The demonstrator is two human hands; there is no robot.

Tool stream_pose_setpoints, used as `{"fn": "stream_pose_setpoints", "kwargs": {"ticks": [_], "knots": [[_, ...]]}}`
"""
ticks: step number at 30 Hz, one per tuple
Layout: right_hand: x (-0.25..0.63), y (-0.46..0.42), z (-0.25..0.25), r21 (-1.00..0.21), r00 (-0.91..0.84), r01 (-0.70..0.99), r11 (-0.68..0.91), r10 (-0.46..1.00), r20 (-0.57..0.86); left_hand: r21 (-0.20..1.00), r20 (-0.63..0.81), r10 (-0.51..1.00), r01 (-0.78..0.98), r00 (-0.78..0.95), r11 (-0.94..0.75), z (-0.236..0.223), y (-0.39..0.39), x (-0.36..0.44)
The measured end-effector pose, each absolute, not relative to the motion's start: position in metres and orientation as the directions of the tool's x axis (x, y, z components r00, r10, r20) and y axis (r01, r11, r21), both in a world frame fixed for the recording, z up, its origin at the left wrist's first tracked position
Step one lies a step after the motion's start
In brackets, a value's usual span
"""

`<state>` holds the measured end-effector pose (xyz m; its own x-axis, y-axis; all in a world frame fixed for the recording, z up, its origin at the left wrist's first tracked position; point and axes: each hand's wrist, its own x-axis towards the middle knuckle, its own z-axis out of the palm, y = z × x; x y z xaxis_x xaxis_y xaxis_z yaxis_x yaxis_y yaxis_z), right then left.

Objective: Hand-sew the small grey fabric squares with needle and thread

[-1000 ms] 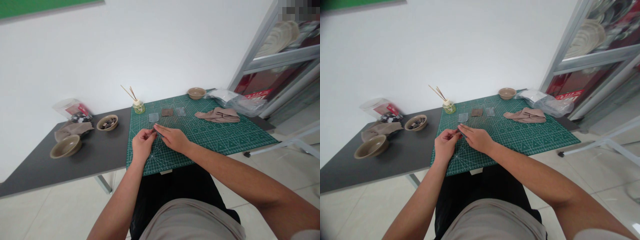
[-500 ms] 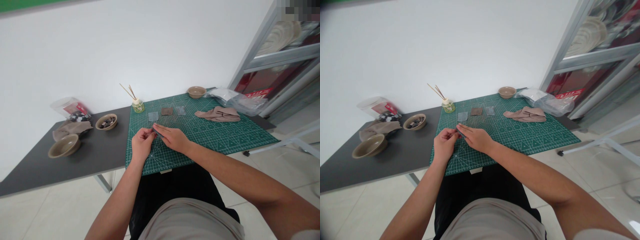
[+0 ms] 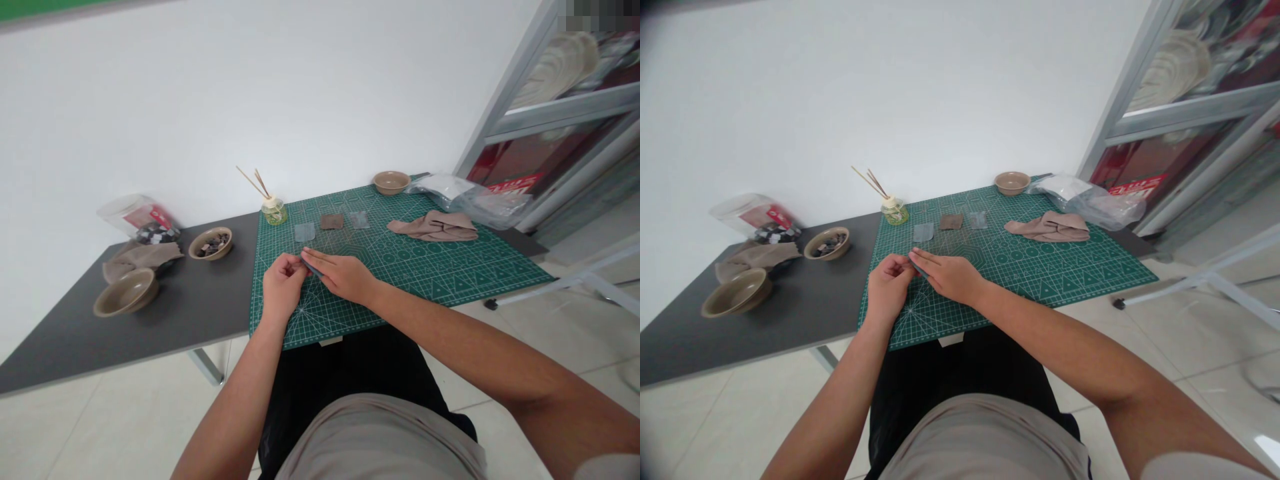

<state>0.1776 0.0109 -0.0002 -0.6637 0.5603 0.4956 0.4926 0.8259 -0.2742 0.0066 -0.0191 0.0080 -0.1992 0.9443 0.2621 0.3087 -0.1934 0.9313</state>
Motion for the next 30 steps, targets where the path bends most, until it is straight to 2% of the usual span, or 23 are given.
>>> {"fn": "stream_pose_setpoints", "kwargs": {"ticks": [6, 14, 22, 26, 30], "knots": [[0.1772, 0.0144, -0.0031, -0.322, -0.607, 0.486, 0.813, 0.579, 0.545, 0.976, 0.214, 0.957, 0.09, -0.198, -0.199, 0.0073, -0.0175, 0.0086], [0.1786, 0.0123, -0.0031, -0.286, -0.646, 0.445, 0.848, 0.526, 0.554, 0.955, 0.285, 0.934, 0.153, -0.216, -0.256, 0.0063, -0.0183, 0.0084], [0.1776, 0.0111, -0.0002, -0.33, -0.619, 0.495, 0.804, 0.593, 0.515, 0.943, 0.332, 0.914, 0.103, -0.232, -0.316, 0.0076, -0.0201, 0.0086], [0.1779, 0.0112, 0.0017, -0.355, -0.582, 0.529, 0.771, 0.634, 0.51, 0.946, 0.323, 0.92, 0.111, -0.222, -0.305, 0.0049, -0.016, 0.0066], [0.1786, 0.0106, 0.0033, -0.361, -0.563, 0.544, 0.757, 0.649, 0.512, 0.962, 0.273, 0.943, 0.02, -0.191, -0.274, 0.004, -0.0129, 0.0062]]}}
